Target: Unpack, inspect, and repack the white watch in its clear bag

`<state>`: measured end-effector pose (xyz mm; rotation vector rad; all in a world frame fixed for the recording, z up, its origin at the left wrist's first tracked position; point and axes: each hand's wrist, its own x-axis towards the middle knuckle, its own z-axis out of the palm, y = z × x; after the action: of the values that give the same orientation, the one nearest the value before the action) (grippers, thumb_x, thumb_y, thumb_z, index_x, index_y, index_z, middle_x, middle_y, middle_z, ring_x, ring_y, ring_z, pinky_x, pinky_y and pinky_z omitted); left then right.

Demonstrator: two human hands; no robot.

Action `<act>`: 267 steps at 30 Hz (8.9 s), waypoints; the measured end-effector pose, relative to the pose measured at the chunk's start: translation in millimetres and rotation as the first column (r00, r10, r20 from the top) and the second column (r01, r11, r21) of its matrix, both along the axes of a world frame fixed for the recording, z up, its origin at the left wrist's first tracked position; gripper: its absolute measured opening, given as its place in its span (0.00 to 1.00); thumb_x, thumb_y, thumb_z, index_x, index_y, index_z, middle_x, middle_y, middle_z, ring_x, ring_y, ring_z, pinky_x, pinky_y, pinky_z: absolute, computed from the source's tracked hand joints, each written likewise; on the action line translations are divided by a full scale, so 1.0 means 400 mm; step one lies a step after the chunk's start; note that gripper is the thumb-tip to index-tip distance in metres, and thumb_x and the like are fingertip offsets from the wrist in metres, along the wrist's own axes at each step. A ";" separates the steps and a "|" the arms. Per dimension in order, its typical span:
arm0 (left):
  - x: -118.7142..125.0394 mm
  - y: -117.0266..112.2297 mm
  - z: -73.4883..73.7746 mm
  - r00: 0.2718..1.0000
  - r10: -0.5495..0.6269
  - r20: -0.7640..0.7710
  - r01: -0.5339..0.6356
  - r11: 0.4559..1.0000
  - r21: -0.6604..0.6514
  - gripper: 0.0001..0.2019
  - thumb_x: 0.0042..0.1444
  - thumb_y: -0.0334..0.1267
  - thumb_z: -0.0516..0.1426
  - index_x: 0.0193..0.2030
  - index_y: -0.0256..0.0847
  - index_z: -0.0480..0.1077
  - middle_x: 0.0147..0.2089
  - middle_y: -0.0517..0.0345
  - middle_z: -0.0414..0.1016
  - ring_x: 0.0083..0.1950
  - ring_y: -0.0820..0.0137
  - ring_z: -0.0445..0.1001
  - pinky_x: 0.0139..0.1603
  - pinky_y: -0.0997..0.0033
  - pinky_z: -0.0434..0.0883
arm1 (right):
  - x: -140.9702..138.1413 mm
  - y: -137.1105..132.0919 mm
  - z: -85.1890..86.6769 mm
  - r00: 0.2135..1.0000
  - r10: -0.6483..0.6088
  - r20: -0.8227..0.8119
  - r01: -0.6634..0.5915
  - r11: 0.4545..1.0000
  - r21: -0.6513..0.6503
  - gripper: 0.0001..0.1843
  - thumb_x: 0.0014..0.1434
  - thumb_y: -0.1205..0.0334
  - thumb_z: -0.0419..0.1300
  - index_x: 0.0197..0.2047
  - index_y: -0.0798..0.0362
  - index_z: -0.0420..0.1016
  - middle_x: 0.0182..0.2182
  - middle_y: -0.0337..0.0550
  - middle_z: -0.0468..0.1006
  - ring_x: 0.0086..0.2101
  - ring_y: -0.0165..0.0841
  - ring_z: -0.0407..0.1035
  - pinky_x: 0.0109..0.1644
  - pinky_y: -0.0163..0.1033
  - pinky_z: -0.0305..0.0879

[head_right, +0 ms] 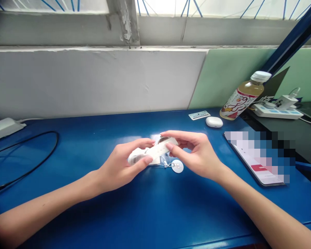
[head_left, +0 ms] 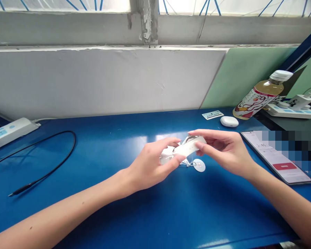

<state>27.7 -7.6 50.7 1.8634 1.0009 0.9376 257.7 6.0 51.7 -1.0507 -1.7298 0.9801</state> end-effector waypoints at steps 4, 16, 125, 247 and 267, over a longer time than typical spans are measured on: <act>-0.021 0.024 -0.046 0.981 -0.012 -0.195 0.050 0.980 0.194 0.26 0.56 0.46 0.65 0.60 0.42 0.71 0.63 0.43 0.71 0.68 0.48 0.63 0.69 0.50 0.57 | 0.023 0.022 -0.001 0.997 -0.070 0.035 0.071 0.997 -0.030 0.13 0.58 0.55 0.66 0.45 0.48 0.84 0.33 0.42 0.84 0.23 0.31 0.72 0.28 0.39 0.74; -0.041 0.040 -0.106 0.934 -0.017 -0.356 0.106 0.967 0.231 0.25 0.63 0.47 0.60 0.65 0.44 0.67 0.64 0.44 0.69 0.66 0.49 0.64 0.67 0.49 0.59 | 0.064 0.065 -0.023 0.725 -0.020 0.689 -0.010 0.999 0.040 0.13 0.62 0.54 0.57 0.38 0.49 0.82 0.17 0.36 0.72 0.20 0.32 0.61 0.23 0.39 0.51; -0.025 0.020 -0.104 0.603 0.093 -0.793 0.339 0.869 0.360 0.26 0.73 0.42 0.41 0.71 0.29 0.55 0.72 0.38 0.58 0.73 0.46 0.54 0.69 0.45 0.56 | -0.038 -0.047 -0.110 0.807 0.103 0.581 -0.202 0.973 0.109 0.20 0.68 0.58 0.54 0.61 0.52 0.71 0.68 0.52 0.64 0.70 0.49 0.47 0.68 0.62 0.59; -0.051 0.046 -0.112 0.864 0.395 -0.311 -0.064 0.699 0.712 0.09 0.55 0.25 0.56 0.27 0.42 0.71 0.34 0.58 0.81 0.44 0.60 0.77 0.45 0.59 0.72 | 0.048 0.074 -0.079 0.747 0.174 0.642 -0.460 0.832 0.311 0.19 0.65 0.56 0.60 0.58 0.49 0.74 0.56 0.52 0.76 0.55 0.44 0.70 0.57 0.50 0.70; -0.047 0.044 -0.112 0.827 0.087 -0.556 0.229 0.850 0.475 0.32 0.59 0.44 0.56 0.66 0.27 0.58 0.67 0.34 0.63 0.68 0.50 0.62 0.68 0.48 0.63 | 0.049 0.068 -0.081 0.657 0.136 0.741 -0.443 0.865 0.234 0.41 0.58 0.46 0.64 0.68 0.59 0.62 0.65 0.63 0.66 0.63 0.52 0.62 0.64 0.58 0.65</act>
<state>9.0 10.0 5.8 2.7374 1.0580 0.6532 277.4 33.0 19.2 -0.9343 -2.6816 0.3445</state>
